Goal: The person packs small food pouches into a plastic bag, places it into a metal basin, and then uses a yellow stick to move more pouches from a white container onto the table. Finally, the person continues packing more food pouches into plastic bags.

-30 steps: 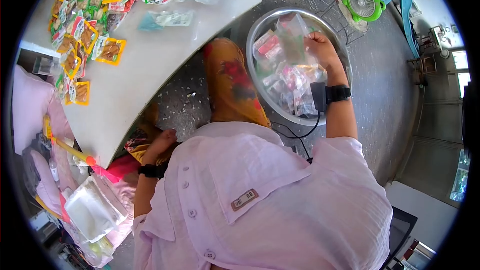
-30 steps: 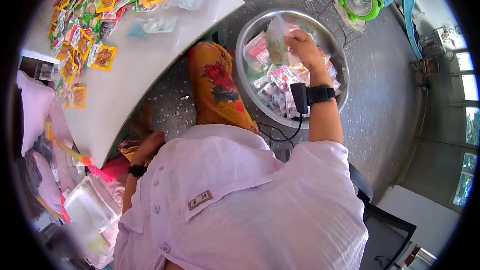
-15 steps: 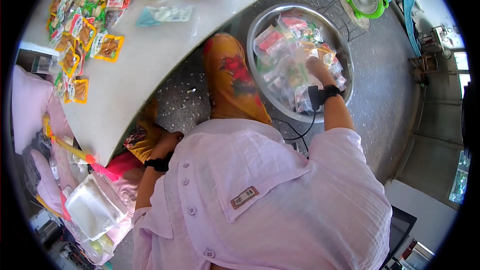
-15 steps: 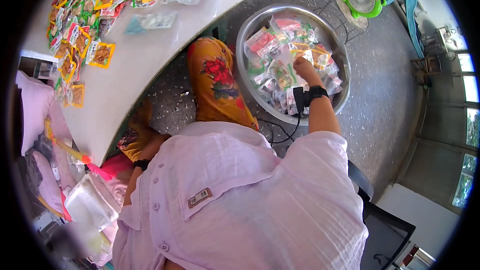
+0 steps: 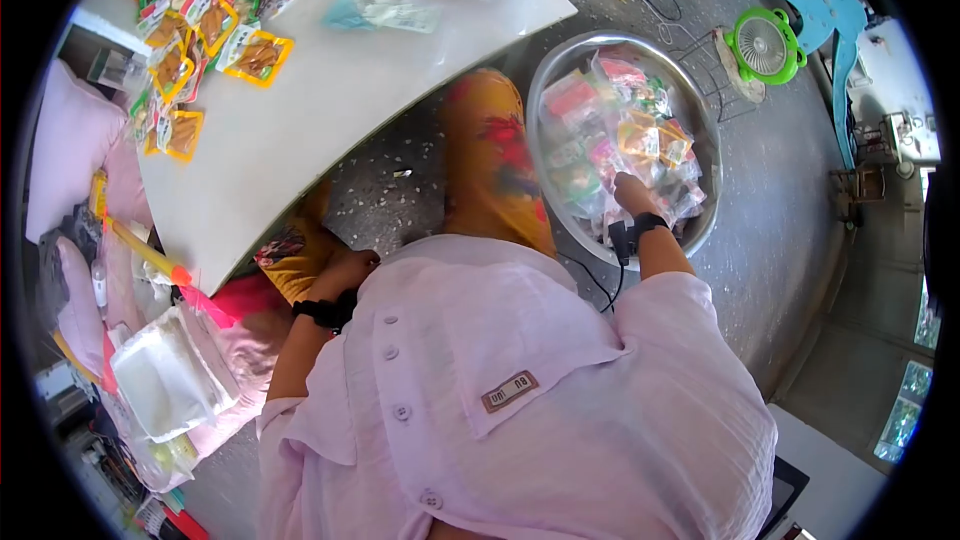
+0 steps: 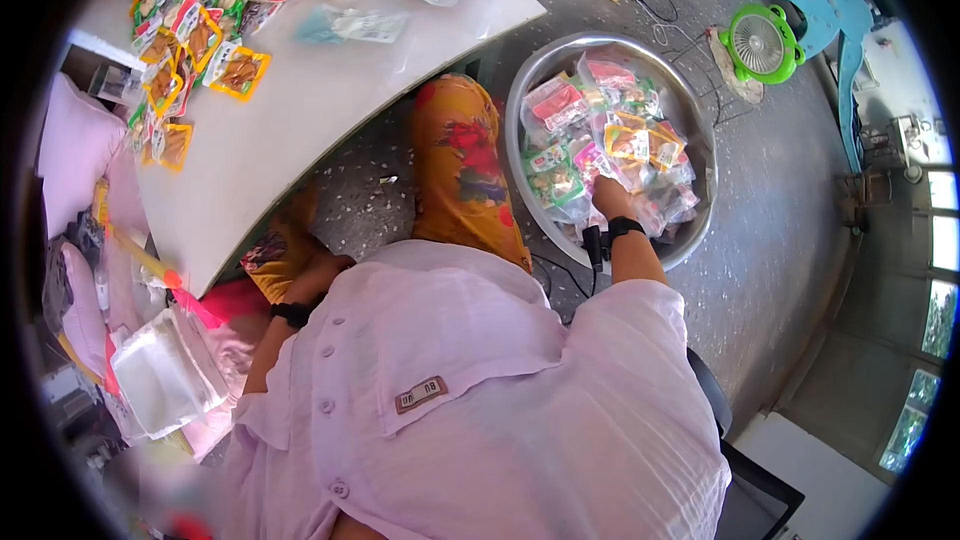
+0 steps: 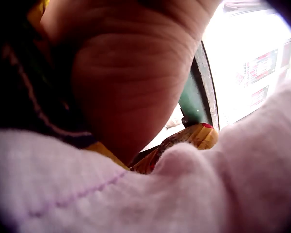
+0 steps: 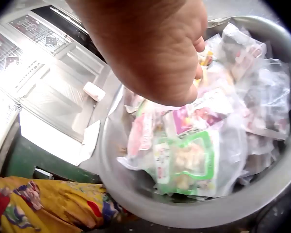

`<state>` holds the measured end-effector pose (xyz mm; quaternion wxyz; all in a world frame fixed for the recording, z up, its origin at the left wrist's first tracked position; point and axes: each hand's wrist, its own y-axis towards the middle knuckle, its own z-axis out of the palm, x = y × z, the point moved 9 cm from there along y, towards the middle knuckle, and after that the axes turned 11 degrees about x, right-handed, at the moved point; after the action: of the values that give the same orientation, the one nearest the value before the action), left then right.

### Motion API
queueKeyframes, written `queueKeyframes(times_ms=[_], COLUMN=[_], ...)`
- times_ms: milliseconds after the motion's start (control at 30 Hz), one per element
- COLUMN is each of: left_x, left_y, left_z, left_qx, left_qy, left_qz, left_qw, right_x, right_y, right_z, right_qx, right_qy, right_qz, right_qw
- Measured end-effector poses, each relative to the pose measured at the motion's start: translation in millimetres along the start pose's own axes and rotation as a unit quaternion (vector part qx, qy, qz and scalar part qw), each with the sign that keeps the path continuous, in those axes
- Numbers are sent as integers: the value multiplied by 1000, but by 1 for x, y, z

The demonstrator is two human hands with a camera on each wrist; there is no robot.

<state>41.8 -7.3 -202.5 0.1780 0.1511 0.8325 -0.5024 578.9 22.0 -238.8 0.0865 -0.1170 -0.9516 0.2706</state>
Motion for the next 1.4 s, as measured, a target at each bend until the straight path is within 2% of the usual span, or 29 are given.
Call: queueKeyframes(times_ms=[67, 100, 167, 267, 333, 400, 433, 467, 533, 600, 633, 667, 700, 733, 767, 800, 833, 900, 1000, 1100, 1200, 1400], left_x=[-4, -5, 0, 2, 13, 17, 20, 26, 38, 59, 73, 73, 85, 102, 112, 123, 127, 148, 179, 202, 216, 228], left_y=[-3, -4, -6, -20, -30, -66, -87, -110, -156, -211, -234, -270, -299, -320, -341, -360, -378, -398, -407, -406, -407, -401], left_z=[-3, -5, -5, -14, -26, -49, -61, -71, -86, -92, -90, -88, -82, -75, -71, -65, -60, -42, -4, 23, 32, 34], left_qx=[-7, -18, -40, -53, -152, -254, -303, -358, -459, -586, -586, -647, -711, -765, -756, -768, -764, -718, -574, -534, -544, -548], left_qy=[12, 18, 12, -43, -93, -136, -152, -151, -138, -180, -277, -321, -207, -132, -129, -96, -18, 24, -30, -87, -137, -119], left_qz=[-2, 0, 11, 21, 30, 37, 41, 41, 44, 26, 4, 5, -105, -143, -175, -215, -265, -365, -517, -525, -495, -448], left_qw=[1000, 1000, 999, 997, 983, 957, 940, 920, 877, 790, 762, 692, 664, 614, 617, 596, 588, 592, 634, 657, 664, 696], right_x=[26, 36, 79, 158, 216, 248, 276, 299, 326, 337, 339, 338, 336, 333, 331, 331, 331, 331, 332, 332, 334, 329], right_y=[1, 11, 19, -2, -17, -8, -27, -39, -37, -50, -56, -55, -53, -51, -51, -51, -52, -52, -51, -51, -51, -50], right_z=[-40, -55, -96, -157, -182, -175, -180, -180, -167, -162, -161, -159, -156, -154, -153, -153, -154, -154, -151, -151, -151, -152], right_qx=[-28, -56, -143, -280, -276, -253, -259, -277, -269, -315, -341, -337, -334, -331, -326, -320, -315, -311, -311, -309, -305, -299], right_qy=[20, 35, 86, 190, 240, 250, 258, 216, 166, 124, 104, 109, 114, 119, 125, 132, 138, 141, 135, 133, 131, 140], right_qz=[26, -1, -72, -234, -305, -290, -335, -387, -426, -442, -446, -447, -446, -443, -440, -439, -436, -433, -433, -441, -447, -443], right_qw=[999, 998, 983, 912, 879, 889, 868, 852, 847, 830, 821, 821, 822, 825, 828, 829, 831, 834, 835, 832, 831, 834])
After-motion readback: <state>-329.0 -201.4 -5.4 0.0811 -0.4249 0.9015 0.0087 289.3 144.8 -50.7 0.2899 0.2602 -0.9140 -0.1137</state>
